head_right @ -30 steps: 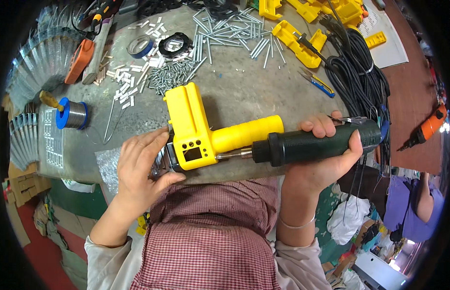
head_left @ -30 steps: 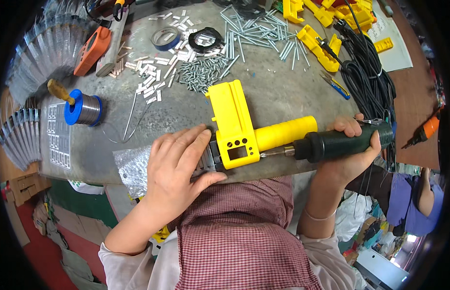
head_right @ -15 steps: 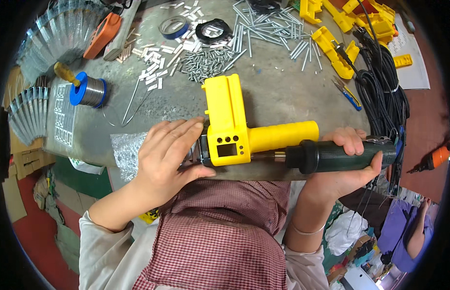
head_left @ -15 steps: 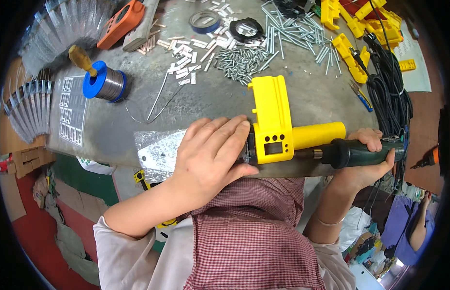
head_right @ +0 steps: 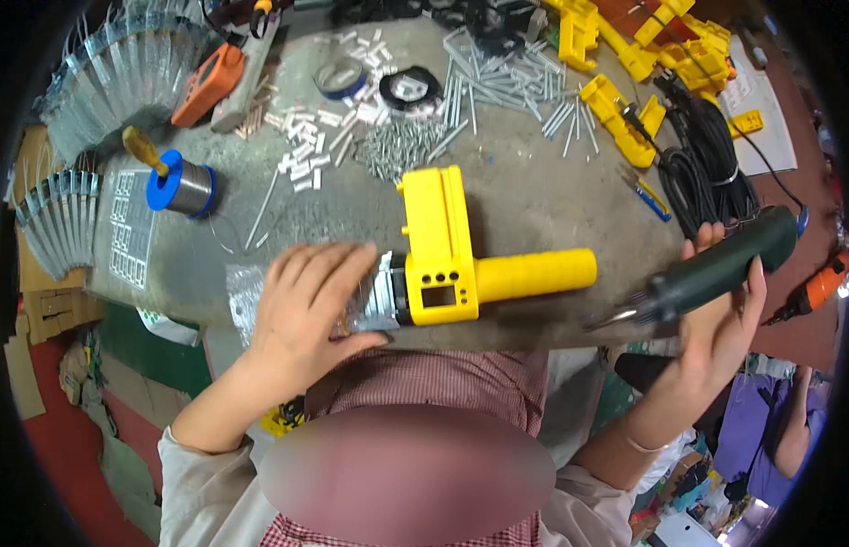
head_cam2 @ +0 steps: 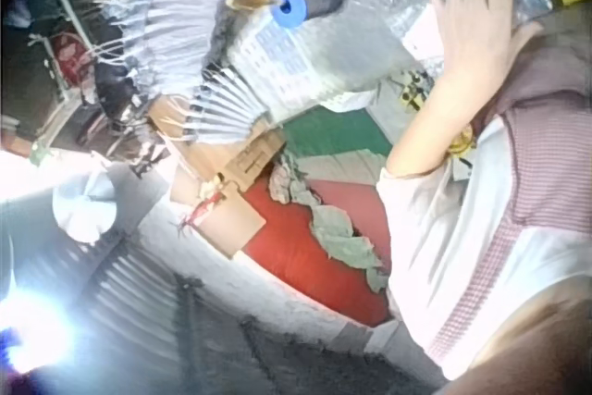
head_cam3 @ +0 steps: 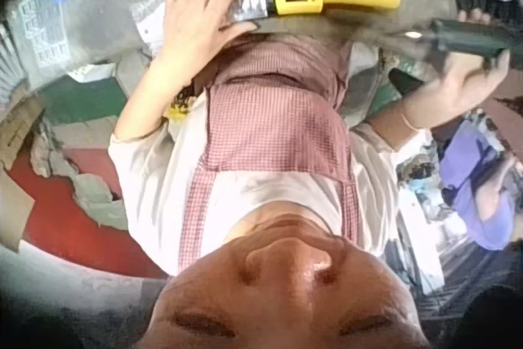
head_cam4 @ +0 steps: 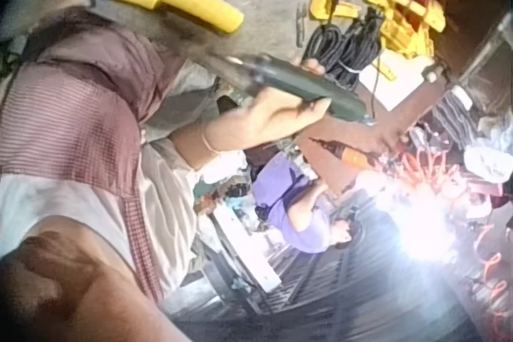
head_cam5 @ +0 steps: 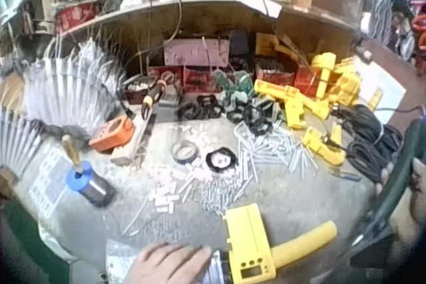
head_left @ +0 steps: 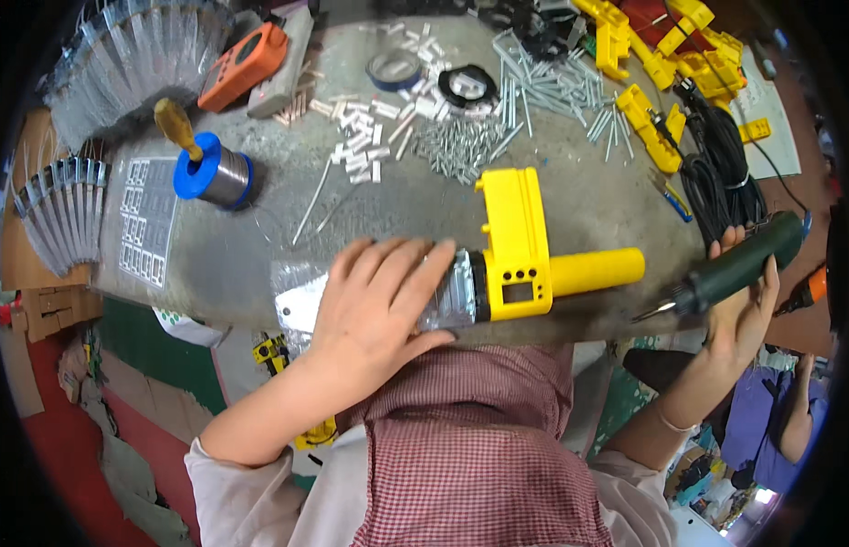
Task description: Assembling and soldering internal components and the housing of a yellow electronic device.
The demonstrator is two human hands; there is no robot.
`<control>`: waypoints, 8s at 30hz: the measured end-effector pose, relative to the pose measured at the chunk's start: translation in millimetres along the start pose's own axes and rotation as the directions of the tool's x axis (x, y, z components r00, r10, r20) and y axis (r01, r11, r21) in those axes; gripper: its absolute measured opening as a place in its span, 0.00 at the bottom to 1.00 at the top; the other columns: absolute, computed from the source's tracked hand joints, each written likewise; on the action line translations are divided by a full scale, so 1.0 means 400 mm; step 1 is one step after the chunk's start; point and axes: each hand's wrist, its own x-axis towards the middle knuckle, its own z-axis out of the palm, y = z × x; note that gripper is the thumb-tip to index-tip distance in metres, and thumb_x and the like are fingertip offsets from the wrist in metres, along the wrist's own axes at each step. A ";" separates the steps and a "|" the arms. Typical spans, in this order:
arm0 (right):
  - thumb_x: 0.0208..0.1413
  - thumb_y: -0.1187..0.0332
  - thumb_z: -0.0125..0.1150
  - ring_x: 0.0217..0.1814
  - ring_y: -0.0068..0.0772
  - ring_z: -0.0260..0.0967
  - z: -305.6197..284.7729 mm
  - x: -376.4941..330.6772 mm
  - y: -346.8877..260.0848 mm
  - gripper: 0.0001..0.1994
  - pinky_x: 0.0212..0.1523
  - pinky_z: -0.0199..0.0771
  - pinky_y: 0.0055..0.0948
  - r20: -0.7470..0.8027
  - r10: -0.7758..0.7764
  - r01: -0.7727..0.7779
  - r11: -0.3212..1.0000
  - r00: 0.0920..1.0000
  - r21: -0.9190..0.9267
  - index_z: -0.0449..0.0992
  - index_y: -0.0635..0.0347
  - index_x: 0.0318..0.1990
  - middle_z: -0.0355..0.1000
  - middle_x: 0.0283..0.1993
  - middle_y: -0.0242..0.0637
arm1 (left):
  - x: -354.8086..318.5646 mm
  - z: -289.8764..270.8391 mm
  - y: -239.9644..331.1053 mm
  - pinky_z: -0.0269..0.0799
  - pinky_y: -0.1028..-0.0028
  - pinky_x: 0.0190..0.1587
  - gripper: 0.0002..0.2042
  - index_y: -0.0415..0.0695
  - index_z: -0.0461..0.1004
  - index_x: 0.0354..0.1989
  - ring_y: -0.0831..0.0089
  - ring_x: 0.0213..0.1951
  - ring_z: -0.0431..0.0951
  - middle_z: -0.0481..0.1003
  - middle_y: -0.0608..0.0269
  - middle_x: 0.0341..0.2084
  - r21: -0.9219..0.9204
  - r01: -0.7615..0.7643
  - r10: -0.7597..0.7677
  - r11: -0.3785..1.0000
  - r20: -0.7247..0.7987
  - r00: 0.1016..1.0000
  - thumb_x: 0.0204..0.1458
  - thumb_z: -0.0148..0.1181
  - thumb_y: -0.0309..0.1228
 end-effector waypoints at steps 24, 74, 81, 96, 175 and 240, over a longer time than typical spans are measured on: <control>0.51 0.67 0.65 0.40 0.45 0.74 0.389 0.164 0.229 0.07 0.43 0.73 0.36 0.801 -0.077 0.800 0.168 0.594 -0.577 0.79 0.61 0.34 0.76 0.34 0.42 | 0.017 -0.026 -0.065 0.65 0.61 0.47 0.42 0.41 0.62 0.65 0.56 0.45 0.71 0.71 0.54 0.48 -0.087 -0.050 0.058 0.995 0.089 0.994 0.42 0.71 0.46; 0.51 0.59 0.64 0.40 0.50 0.77 0.650 0.528 0.247 0.12 0.43 0.75 0.44 0.728 0.070 0.722 -0.218 0.682 -0.656 0.82 0.58 0.35 0.78 0.33 0.46 | 0.692 -0.293 -0.906 0.76 0.60 0.48 0.12 0.45 0.82 0.38 0.51 0.46 0.78 0.80 0.48 0.37 0.605 0.063 -0.168 0.794 0.119 0.979 0.43 0.59 0.27; 0.54 0.60 0.60 0.46 0.46 0.77 0.653 0.513 0.254 0.11 0.50 0.75 0.42 0.716 0.211 0.747 -0.172 0.665 -0.643 0.84 0.49 0.41 0.80 0.39 0.42 | 0.701 -0.312 -0.925 0.76 0.59 0.45 0.11 0.40 0.79 0.37 0.50 0.44 0.78 0.79 0.46 0.37 0.674 0.022 -0.154 0.738 0.137 0.978 0.45 0.57 0.27; 0.57 0.60 0.56 0.46 0.42 0.77 0.620 0.391 0.195 0.15 0.48 0.75 0.37 0.683 0.267 0.655 0.198 0.679 -0.729 0.80 0.57 0.47 0.80 0.45 0.41 | 0.440 -0.529 -0.489 0.75 0.64 0.40 0.10 0.41 0.78 0.39 0.53 0.34 0.81 0.79 0.48 0.33 0.449 0.338 -0.128 0.827 -0.435 0.891 0.48 0.57 0.20; 0.55 0.66 0.63 0.17 0.29 0.68 0.338 -0.227 0.076 0.06 0.20 0.65 0.29 0.836 -0.155 0.815 0.370 0.527 -0.445 0.82 0.55 0.36 0.71 0.19 0.35 | 0.198 -0.113 0.136 0.81 0.75 0.42 0.17 0.43 0.66 0.54 0.69 0.43 0.81 0.79 0.60 0.40 -0.973 -0.171 -0.546 -0.155 -0.060 0.836 0.57 0.61 0.25; 0.59 0.61 0.56 0.30 0.49 0.74 0.286 -0.148 0.105 0.13 0.32 0.71 0.42 0.682 0.536 0.501 0.465 0.497 -0.730 0.79 0.62 0.33 0.75 0.25 0.46 | 0.158 -0.071 0.113 0.70 0.66 0.31 0.10 0.39 0.77 0.31 0.60 0.29 0.72 0.72 0.60 0.23 -0.085 -0.264 0.234 0.961 -0.264 0.936 0.38 0.65 0.18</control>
